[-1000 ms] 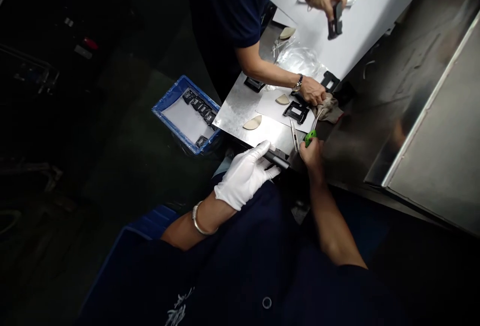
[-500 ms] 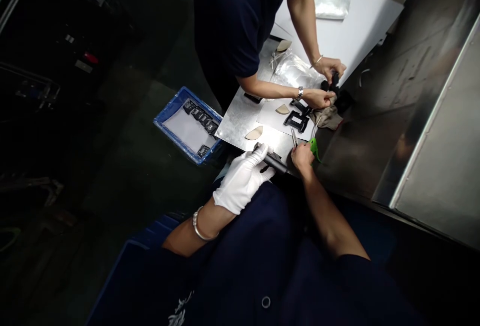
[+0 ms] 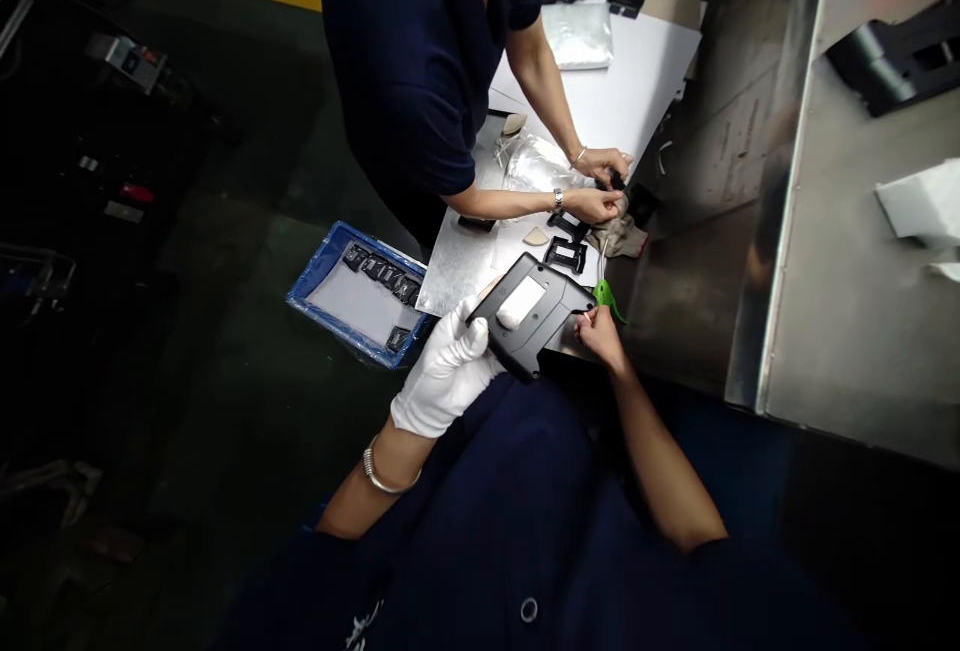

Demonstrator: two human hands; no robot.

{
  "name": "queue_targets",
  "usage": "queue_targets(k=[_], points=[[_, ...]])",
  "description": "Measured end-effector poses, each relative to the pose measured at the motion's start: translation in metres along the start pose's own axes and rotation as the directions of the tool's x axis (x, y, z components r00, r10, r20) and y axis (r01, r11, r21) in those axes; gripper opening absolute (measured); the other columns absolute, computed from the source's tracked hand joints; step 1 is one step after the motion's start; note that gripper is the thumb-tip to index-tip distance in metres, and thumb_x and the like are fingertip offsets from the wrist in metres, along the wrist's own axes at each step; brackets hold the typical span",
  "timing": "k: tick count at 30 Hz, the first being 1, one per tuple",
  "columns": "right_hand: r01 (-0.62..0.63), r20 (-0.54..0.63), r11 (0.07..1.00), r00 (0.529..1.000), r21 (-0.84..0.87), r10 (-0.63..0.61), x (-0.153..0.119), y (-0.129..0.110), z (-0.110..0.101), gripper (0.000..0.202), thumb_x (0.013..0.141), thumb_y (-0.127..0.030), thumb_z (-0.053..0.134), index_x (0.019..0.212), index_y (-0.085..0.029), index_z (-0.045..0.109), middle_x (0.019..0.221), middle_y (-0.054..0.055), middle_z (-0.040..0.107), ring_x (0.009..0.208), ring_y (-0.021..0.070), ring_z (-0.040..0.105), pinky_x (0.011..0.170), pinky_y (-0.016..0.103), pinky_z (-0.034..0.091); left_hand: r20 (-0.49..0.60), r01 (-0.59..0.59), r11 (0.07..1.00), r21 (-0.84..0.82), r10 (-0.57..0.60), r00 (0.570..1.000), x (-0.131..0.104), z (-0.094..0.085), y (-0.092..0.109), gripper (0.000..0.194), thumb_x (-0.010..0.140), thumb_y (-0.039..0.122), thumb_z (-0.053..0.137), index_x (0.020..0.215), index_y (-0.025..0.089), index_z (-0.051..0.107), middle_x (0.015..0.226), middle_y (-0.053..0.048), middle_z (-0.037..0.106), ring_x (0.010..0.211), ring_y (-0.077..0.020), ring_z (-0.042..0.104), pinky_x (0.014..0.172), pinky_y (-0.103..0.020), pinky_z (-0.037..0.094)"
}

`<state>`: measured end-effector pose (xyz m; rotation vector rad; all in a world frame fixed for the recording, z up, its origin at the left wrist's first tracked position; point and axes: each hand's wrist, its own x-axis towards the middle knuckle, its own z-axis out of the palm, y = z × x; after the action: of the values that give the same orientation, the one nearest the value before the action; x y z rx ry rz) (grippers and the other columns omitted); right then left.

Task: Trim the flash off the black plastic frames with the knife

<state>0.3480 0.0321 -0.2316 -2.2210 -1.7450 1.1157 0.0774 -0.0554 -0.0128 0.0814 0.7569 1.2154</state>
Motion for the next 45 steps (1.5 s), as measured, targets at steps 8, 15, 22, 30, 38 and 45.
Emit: queue_targets(k=[8,15,22,30,38,45], points=[[0.030,0.033,0.612,0.995,0.791,-0.091,-0.081,-0.003,-0.011,0.054,0.078,-0.062,0.067,0.109,-0.025,0.044,0.076,-0.002,0.065,0.058,0.0139,0.056,0.057,0.030,0.048,-0.018,-0.010,0.990,0.138,0.012,1.000,0.009,0.006,0.011,0.013,0.083,0.030,0.079,0.086,0.023,0.068,0.088,-0.001,0.068,0.086,-0.0183,0.068,0.087,-0.032,0.059],[-0.001,0.053,0.350,0.989,0.937,-0.141,-0.132,-0.037,-0.031,0.033,0.080,-0.039,0.074,0.092,-0.024,0.047,0.077,-0.002,0.067,0.064,0.0137,0.060,0.062,0.029,0.050,0.048,-0.071,0.970,0.231,0.061,0.997,0.009,0.013,0.014,0.011,0.088,0.026,0.071,0.099,0.025,0.069,0.080,-0.001,0.061,0.077,-0.0154,0.063,0.091,-0.030,0.058],[0.236,-0.198,0.243,0.965,0.941,-0.172,-0.165,-0.097,-0.059,0.027,0.087,-0.042,0.072,0.097,-0.025,0.054,0.058,-0.011,0.039,0.044,0.0073,0.035,0.043,0.021,0.035,0.091,-0.091,0.963,0.254,0.070,0.993,0.009,0.018,0.012,0.021,0.084,0.033,0.081,0.086,0.025,0.062,0.073,0.003,0.056,0.070,-0.0125,0.058,0.077,-0.026,0.053],[0.389,-0.339,0.370,0.920,0.843,-0.196,-0.187,-0.134,-0.074,0.027,0.085,-0.041,0.079,0.103,-0.023,0.071,0.053,-0.009,0.042,0.041,0.0099,0.044,0.041,0.025,0.037,0.122,-0.187,0.873,0.451,0.147,0.982,0.001,0.020,0.011,0.012,0.090,0.033,0.075,0.091,0.024,0.066,0.080,-0.002,0.067,0.084,-0.0177,0.067,0.090,-0.030,0.053],[0.488,-0.509,0.567,0.850,0.664,-0.136,-0.187,-0.163,-0.070,0.040,0.079,-0.039,0.083,0.112,-0.026,0.066,0.061,-0.008,0.049,0.048,0.0099,0.046,0.047,0.026,0.042,0.092,-0.273,0.860,0.432,0.259,0.961,-0.007,0.033,0.009,0.012,0.088,0.025,0.077,0.092,0.026,0.066,0.081,0.002,0.075,0.083,-0.0204,0.072,0.089,-0.034,0.055],[0.450,-0.539,0.624,0.841,0.639,-0.054,-0.182,-0.185,-0.062,0.044,0.075,-0.035,0.084,0.110,-0.024,0.061,0.059,-0.011,0.043,0.048,0.0081,0.041,0.047,0.024,0.042,0.094,-0.328,0.797,0.506,0.328,0.940,-0.003,0.034,0.004,0.014,0.090,0.026,0.074,0.096,0.028,0.062,0.085,0.003,0.076,0.088,-0.0196,0.074,0.090,-0.033,0.058]])
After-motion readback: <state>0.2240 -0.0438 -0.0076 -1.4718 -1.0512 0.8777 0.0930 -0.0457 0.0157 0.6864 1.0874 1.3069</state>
